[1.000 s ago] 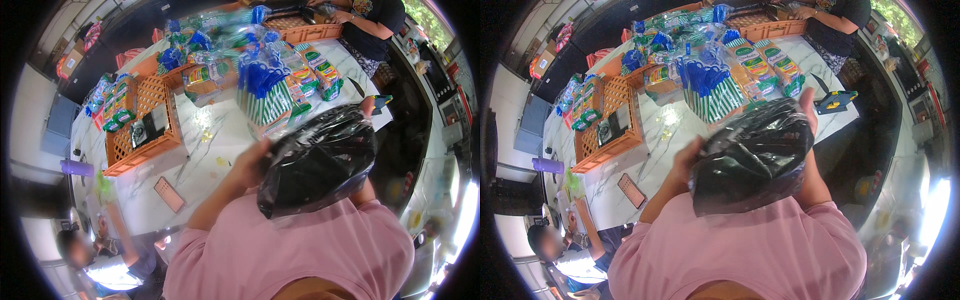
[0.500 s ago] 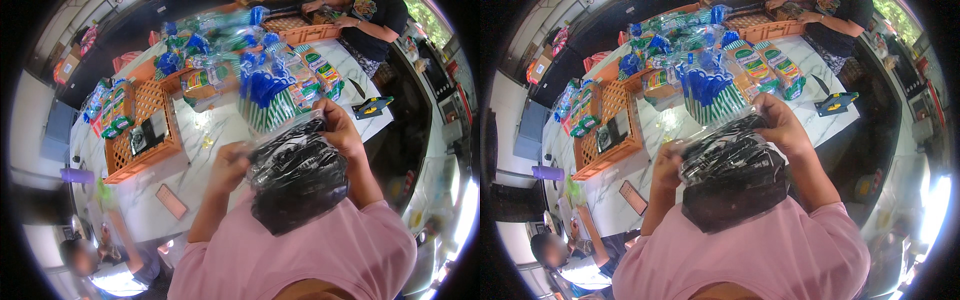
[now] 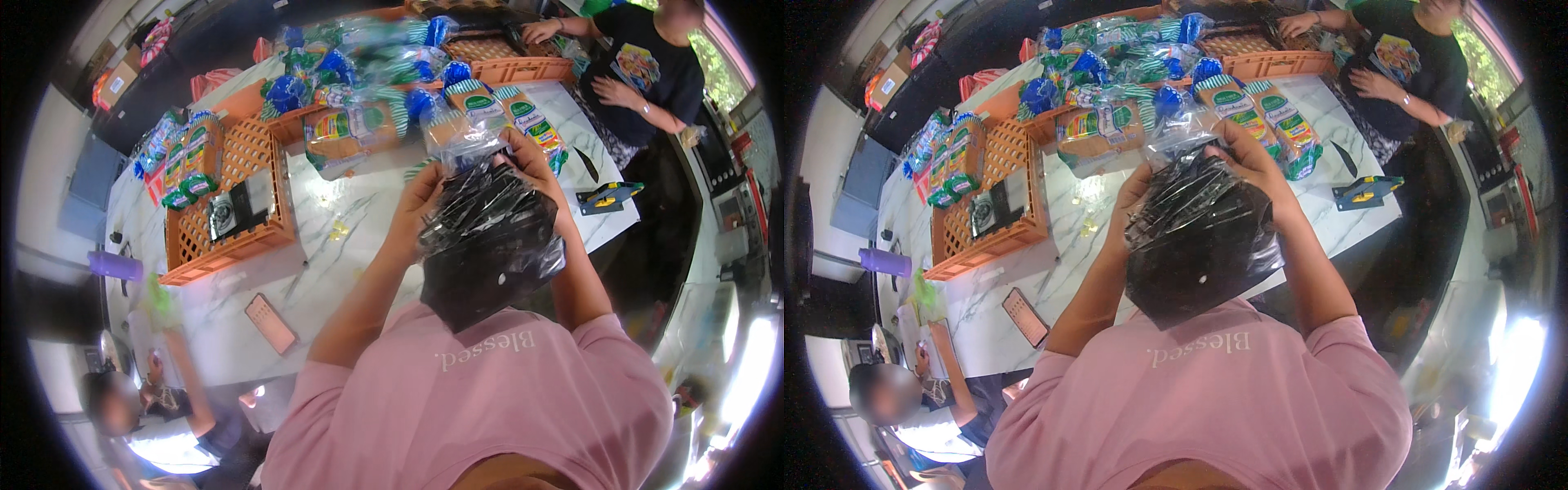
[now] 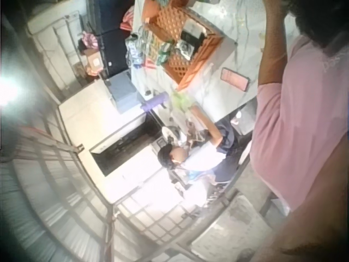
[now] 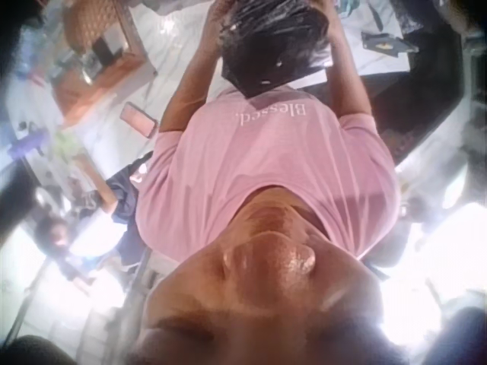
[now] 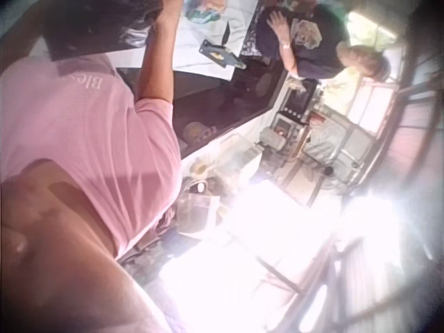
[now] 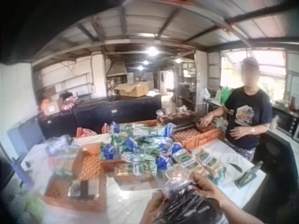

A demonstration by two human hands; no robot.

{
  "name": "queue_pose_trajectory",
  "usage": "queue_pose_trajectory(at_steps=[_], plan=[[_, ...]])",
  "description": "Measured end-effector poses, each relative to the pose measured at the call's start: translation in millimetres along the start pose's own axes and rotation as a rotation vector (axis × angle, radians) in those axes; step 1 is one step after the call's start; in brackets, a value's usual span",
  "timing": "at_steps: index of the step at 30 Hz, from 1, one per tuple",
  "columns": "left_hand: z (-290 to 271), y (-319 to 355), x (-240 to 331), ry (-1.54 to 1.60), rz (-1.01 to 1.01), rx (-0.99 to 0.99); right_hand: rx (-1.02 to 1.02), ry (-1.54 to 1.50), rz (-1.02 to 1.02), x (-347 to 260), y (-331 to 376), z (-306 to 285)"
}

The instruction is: The person packs small, individually wrapped items into clear plastic bags. They repeatedly pick up items from a table, place them into a bag, and then set the filled bag down. Another person is visible in the background working at the same table.

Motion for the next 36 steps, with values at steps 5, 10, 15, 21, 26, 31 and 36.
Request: queue_pose_trajectory(at_steps=[5,10,15,21,26,31,36], plan=[[-1.1,28.3,-5.7,-0.271,0.120,0.218,0.112,-0.235,0.283,4.8,3.4,-16.9],[-28.4,68.7,-33.9,-0.262,0.041,0.286,-0.147,0.038,0.445,53.5,9.0,-84.0],[-41.4,53.5,-47.3,-0.406,0.122,0.465,-0.022,0.219,0.091,72.9,-2.9,-83.4],[-54.0,10.0,-39.6,-0.399,0.192,0.571,-0.029,0.236,0.064,97.2,-34.1,-80.4],[-72.2,-14.9,-51.8,-0.325,0.175,0.605,-0.060,0.401,0.077,100.5,-57.8,-71.0],[-73.4,-28.5,-51.6,0.031,-0.023,0.618,-0.252,0.648,-0.405,101.4,-75.9,-75.7],[-94.7,-36.8,-60.2,-0.143,-0.069,0.586,-0.170,0.508,-0.178,112.6,-97.1,-75.4]])
Point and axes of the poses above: each hand's wrist, its own y-axis away from the middle knuckle, its own z-axis out of the palm, x = y × z, the point moved 2 cm from there along -y, towards the middle knuckle, and after that the axes turned 7 degrees about -y, right-handed, at the moved point
